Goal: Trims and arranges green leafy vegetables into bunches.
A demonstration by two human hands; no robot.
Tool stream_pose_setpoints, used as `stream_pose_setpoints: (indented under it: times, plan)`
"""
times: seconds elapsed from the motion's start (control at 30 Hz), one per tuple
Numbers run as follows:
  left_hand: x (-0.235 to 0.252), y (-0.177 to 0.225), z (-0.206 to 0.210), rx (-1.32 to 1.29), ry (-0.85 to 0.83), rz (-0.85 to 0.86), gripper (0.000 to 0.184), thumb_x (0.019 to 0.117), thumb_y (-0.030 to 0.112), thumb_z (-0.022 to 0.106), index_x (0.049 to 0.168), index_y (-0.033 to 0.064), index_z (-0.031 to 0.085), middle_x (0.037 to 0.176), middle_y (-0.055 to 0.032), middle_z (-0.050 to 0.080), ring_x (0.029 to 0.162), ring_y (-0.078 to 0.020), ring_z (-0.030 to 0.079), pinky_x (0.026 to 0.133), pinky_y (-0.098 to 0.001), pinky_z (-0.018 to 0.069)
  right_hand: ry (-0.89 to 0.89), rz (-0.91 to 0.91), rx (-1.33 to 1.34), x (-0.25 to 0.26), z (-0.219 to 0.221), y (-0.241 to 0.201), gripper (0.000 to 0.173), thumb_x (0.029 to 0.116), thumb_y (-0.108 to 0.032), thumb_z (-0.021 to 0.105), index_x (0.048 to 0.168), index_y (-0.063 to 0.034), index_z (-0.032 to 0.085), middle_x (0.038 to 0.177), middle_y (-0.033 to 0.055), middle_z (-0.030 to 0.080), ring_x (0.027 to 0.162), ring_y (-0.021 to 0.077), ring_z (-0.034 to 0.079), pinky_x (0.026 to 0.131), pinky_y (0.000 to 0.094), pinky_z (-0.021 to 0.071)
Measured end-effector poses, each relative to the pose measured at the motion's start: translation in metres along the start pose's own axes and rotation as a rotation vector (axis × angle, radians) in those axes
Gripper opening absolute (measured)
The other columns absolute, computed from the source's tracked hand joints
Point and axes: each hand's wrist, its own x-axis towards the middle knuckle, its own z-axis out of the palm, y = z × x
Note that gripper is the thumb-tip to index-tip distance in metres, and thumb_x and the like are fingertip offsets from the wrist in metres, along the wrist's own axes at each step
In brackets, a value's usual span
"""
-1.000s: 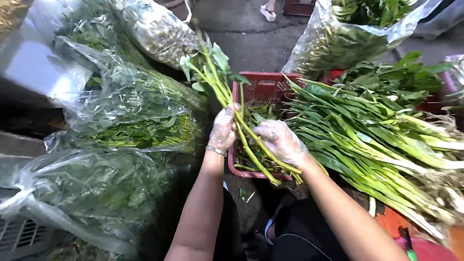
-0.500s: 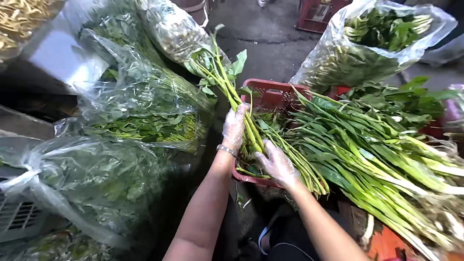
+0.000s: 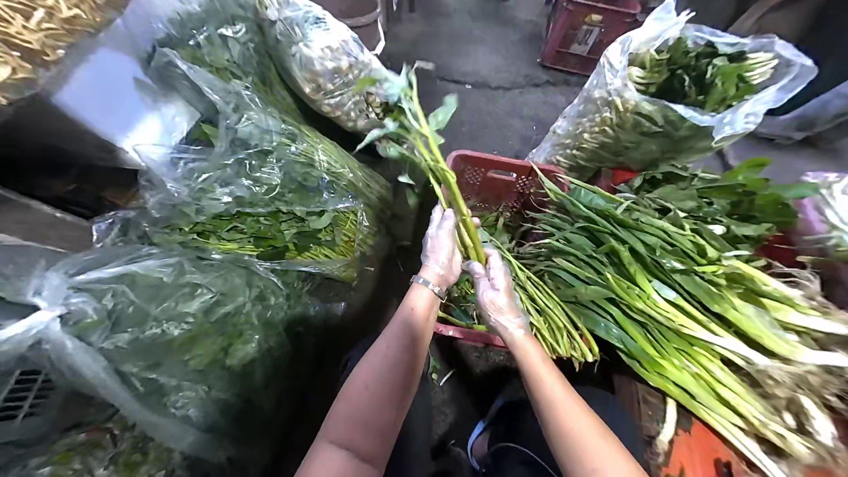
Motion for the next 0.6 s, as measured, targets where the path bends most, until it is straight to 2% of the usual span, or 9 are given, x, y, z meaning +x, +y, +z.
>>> stream_pose_setpoints:
  times: [0.07, 0.13, 0.17, 0.23, 0.27, 0.33, 0.4, 0.5, 0.6]
  plan:
    - [-0.003, 0.001, 0.004, -0.021, 0.001, -0.018, 0.043, 0.1134, 0.038, 0.026, 0.155, 0.0279, 0.029, 0.112, -0.0089, 0.067, 0.089, -0.0217, 0.071, 0.074, -0.0357, 0.0596, -0.021, 0.022, 0.069, -0.002, 0.006, 0.0, 0.036, 0.1072, -0.017, 0.045, 0.137, 0.0027, 0.051, 0.108, 0.0138, 0.069, 0.098, 0.0171, 0.069, 0.091, 0.0375, 0.0567]
    - [-0.007, 0.002, 0.003, -0.007, -0.041, -0.003, 0.043, 0.1133, 0.039, 0.022, 0.154, 0.0255, 0.026, 0.111, -0.0097, 0.069, 0.087, -0.0218, 0.072, 0.075, -0.0346, 0.0608, -0.035, 0.025, 0.139, -0.002, 0.009, 0.002, 0.035, 0.1071, -0.015, 0.044, 0.136, 0.0033, 0.05, 0.101, 0.0104, 0.069, 0.09, 0.0132, 0.069, 0.086, 0.0337, 0.0586]
    - [-0.008, 0.003, 0.002, 0.01, -0.072, 0.009, 0.044, 0.1134, 0.039, 0.02, 0.153, 0.0209, 0.029, 0.115, -0.0098, 0.07, 0.093, -0.0215, 0.072, 0.081, -0.035, 0.0601, -0.055, 0.034, 0.166, -0.001, 0.009, 0.002, 0.033, 0.1071, -0.014, 0.043, 0.135, 0.0032, 0.05, 0.099, 0.0092, 0.069, 0.088, 0.0122, 0.069, 0.085, 0.0327, 0.0591]
    - [-0.012, 0.006, -0.001, 0.089, -0.132, 0.007, 0.05, 0.1131, 0.042, 0.018, 0.144, 0.0106, 0.042, 0.124, -0.0091, 0.069, 0.104, -0.0194, 0.07, 0.09, -0.0353, 0.0567, -0.098, 0.079, 0.187, 0.001, 0.006, 0.001, 0.032, 0.1074, -0.014, 0.044, 0.134, 0.0023, 0.051, 0.099, 0.0092, 0.069, 0.088, 0.0123, 0.069, 0.084, 0.0324, 0.059]
    - [-0.013, 0.007, -0.004, 0.166, -0.169, 0.012, 0.052, 0.1128, 0.043, 0.019, 0.141, 0.0088, 0.047, 0.126, -0.0083, 0.069, 0.107, -0.0179, 0.07, 0.092, -0.0351, 0.0563, -0.124, 0.108, 0.188, 0.001, 0.004, -0.001, 0.033, 0.1075, -0.014, 0.045, 0.135, 0.0019, 0.051, 0.101, 0.0097, 0.069, 0.089, 0.0126, 0.069, 0.085, 0.0323, 0.0589]
    - [-0.014, 0.009, -0.011, 0.317, -0.21, 0.039, 0.046, 0.1125, 0.037, 0.032, 0.145, 0.0085, 0.049, 0.127, -0.0071, 0.069, 0.11, -0.0163, 0.069, 0.095, -0.0345, 0.0561, -0.202, 0.153, 0.172, 0.0, 0.001, -0.006, 0.035, 0.1082, -0.014, 0.046, 0.14, 0.0016, 0.05, 0.105, 0.0108, 0.069, 0.093, 0.0138, 0.069, 0.088, 0.0331, 0.058]
    - [-0.011, 0.008, -0.014, 0.337, -0.192, 0.058, 0.041, 0.1119, 0.03, 0.038, 0.145, 0.0068, 0.047, 0.126, -0.0074, 0.07, 0.112, -0.017, 0.069, 0.098, -0.0359, 0.0551, -0.25, 0.155, 0.127, 0.0, 0.0, -0.007, 0.035, 0.1084, -0.016, 0.046, 0.14, -0.0011, 0.052, 0.11, 0.0114, 0.07, 0.097, 0.0159, 0.07, 0.091, 0.0369, 0.0575]
    - [-0.01, 0.003, -0.013, 0.259, -0.185, 0.052, 0.035, 0.1125, 0.029, 0.036, 0.138, 0.0089, 0.049, 0.114, -0.0037, 0.073, 0.101, -0.0157, 0.072, 0.092, -0.0343, 0.0586, -0.28, 0.104, 0.056, -0.002, -0.008, -0.004, 0.034, 0.108, -0.016, 0.049, 0.139, -0.002, 0.053, 0.113, 0.0143, 0.07, 0.103, 0.0221, 0.069, 0.095, 0.0448, 0.0552]
    - [-0.005, 0.003, -0.014, 0.188, -0.208, 0.069, 0.034, 0.1129, 0.03, 0.032, 0.132, 0.012, 0.054, 0.096, -0.0002, 0.073, 0.089, -0.0142, 0.073, 0.085, -0.0333, 0.0613, -0.406, -0.025, -0.011, 0.009, -0.027, 0.0, 0.033, 0.107, -0.016, 0.053, 0.136, -0.0019, 0.058, 0.116, 0.0148, 0.07, 0.105, 0.0227, 0.068, 0.097, 0.0464, 0.0535]
